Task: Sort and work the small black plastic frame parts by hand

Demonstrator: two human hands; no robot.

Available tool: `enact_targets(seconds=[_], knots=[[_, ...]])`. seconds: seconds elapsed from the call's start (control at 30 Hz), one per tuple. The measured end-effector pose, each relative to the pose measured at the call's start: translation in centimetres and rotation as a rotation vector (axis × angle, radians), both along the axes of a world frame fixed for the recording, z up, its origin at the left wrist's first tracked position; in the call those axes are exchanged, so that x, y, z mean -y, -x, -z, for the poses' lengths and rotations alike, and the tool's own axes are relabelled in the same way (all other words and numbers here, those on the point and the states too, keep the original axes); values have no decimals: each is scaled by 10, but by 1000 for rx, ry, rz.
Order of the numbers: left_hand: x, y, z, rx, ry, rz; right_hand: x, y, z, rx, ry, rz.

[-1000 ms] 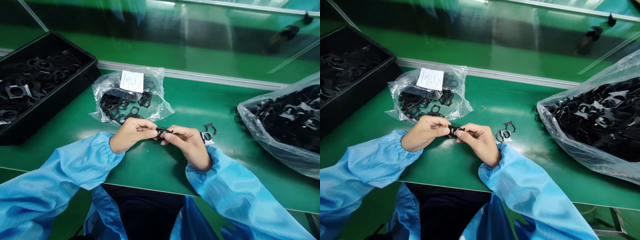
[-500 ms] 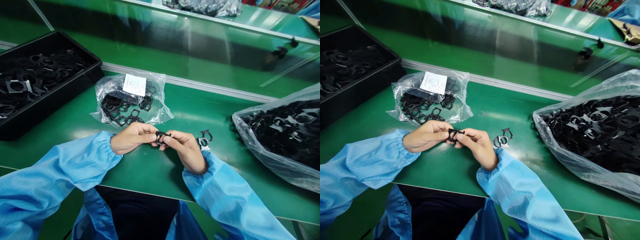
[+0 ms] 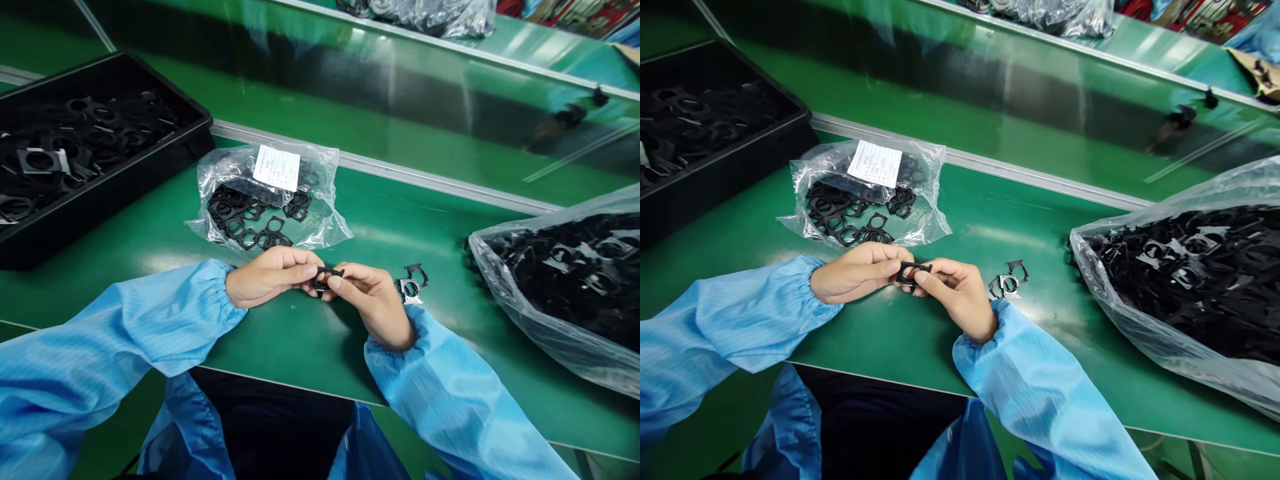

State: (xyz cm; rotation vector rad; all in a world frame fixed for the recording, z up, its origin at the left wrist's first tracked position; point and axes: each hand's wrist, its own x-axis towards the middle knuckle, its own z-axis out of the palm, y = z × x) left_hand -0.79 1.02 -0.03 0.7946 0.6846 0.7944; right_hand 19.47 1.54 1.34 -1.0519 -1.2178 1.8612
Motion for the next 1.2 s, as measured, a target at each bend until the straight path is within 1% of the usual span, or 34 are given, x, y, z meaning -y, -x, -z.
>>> enact_targets(seconds=[0.1,0.17,0.23,0.4,0.6,0.73,0.83,1.07,1.2], knots=[[0,-2,0,12,11,-38,-2,0,3,-31,72,45],[1,-3,0,9,3,-59,-3,-1,4,-38,85,44],[1,-4,1,-19,-29,-75,-4,-2,4,-40,73,34],[4,-5,6,-118,-172,-123,-5,-2,3,-56,21,28],[8,-6,4,-147,-253,-171,-2,0,4,-43,5,44],[11,-8,2,-278,-332,-275,0,0,6,-12,5,41],[11,-10,2,-343,-334,-316,-1,0,7,-16,16,28],[8,-11,-3,-262,-288,-259,-3,1,4,-70,36,18],[8,-9,2,-247,-259,-288,-2,1,5,-79,36,27]])
